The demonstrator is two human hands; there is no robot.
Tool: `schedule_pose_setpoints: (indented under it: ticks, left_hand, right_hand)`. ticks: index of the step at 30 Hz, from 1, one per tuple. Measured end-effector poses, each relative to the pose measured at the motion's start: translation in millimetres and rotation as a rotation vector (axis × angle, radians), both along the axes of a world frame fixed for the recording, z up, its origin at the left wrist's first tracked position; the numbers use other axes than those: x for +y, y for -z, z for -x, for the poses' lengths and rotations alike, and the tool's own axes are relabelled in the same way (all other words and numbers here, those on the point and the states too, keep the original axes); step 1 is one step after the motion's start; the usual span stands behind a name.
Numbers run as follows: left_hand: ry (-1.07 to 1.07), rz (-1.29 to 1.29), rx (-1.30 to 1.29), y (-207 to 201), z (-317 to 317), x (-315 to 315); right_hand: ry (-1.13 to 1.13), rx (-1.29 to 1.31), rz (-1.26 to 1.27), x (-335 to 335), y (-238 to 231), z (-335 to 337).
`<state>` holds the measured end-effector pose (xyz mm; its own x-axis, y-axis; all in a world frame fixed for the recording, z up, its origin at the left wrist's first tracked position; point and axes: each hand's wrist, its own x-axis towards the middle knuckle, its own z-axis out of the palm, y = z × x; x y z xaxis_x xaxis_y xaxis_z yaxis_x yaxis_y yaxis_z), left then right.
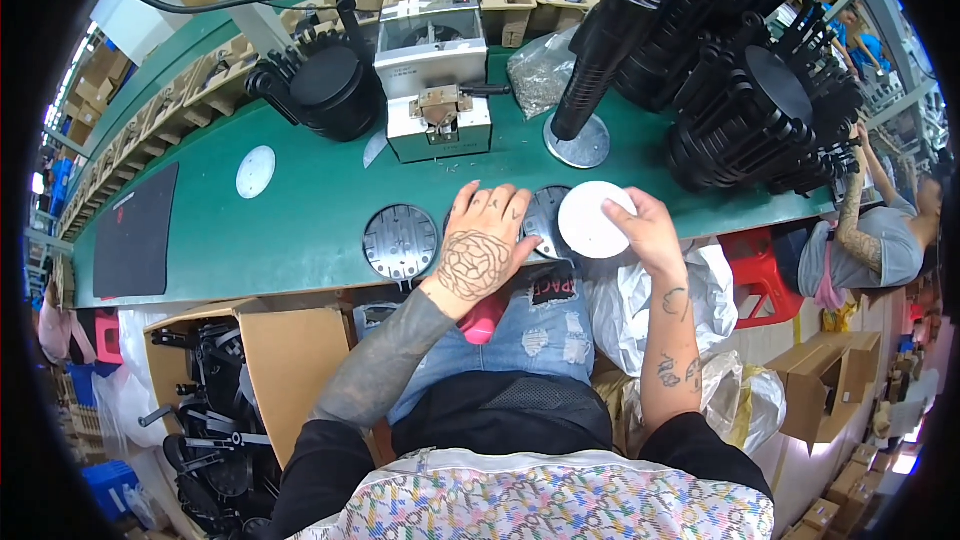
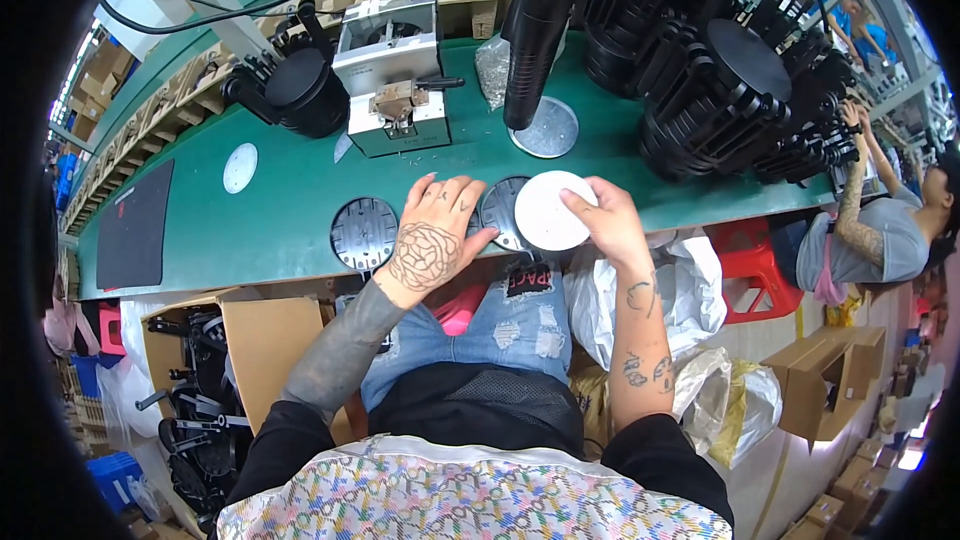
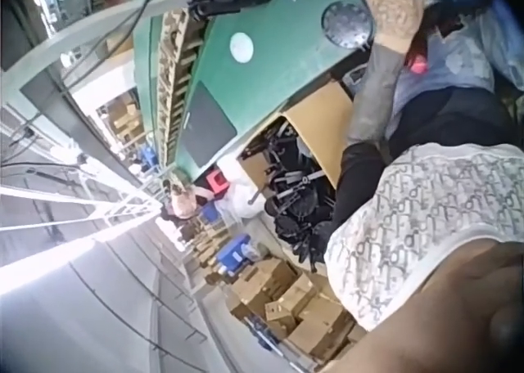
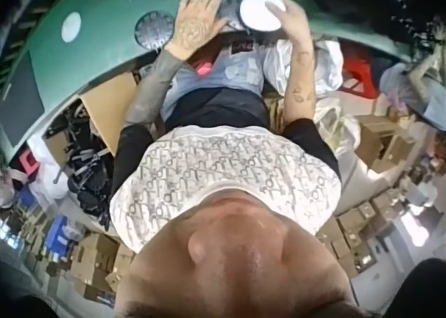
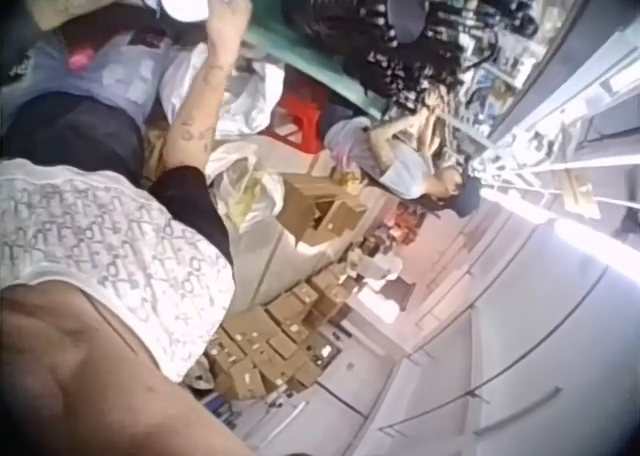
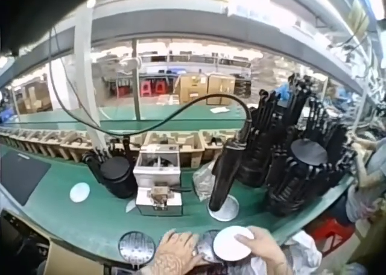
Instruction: The person assembles plastic housings and metal plates for electronic devices by hand, securing them together with screws using an electric screwdriver.
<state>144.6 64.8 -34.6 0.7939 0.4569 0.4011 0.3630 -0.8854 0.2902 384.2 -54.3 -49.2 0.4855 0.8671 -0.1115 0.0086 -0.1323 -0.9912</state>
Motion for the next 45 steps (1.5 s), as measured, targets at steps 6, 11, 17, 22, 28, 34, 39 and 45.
schedule_pose_setpoints:
  ticks: [6, 11, 17, 22, 28, 34, 39, 45]
  left_hand:
    - [0.090, 0.080, -0.022, 5.3, 1.3, -9.9]
    - [0.102, 0.027, 0.055, 15.0, 1.4, -16.9]
    - [0.088, -0.031, 0.032, 22.2, -1.9, -25.6]
    - [0.076, -0.004, -0.013, 25.2, -2.0, -30.3]
    - [0.082, -0.015, -0.027, 27.3, -1.3, -31.0]
    - [0.075, 0.011, -0.019, 24.1, 1.2, -25.9]
    - [0.055, -0.005, 0.012, 21.4, 1.3, -24.4]
    - [0.061, 0.040, -0.031, 14.1, 15.6, -23.8]
  right_hand:
    - [-0.084, -0.597, 0.154, 32.1, -16.3, 15.4]
    - [0.018, -0.879, -0.061, 13.4, -9.4, 21.8]
    - [0.158, -1.064, -0.160, -2.9, 10.1, 40.1]
    - [0.120, -1.080, -0.117, -9.1, 19.0, 46.9]
    - [0.101, -1.178, -0.098, -5.5, 16.1, 44.1]
    - [0.068, -1.208, -0.133, -6.4, 15.8, 45.8]
    - [0.142, -1.112, -0.086, 7.2, 3.5, 51.7]
    - [0.100, -1.196, 0.060, 78.6, -4.9, -2.5]
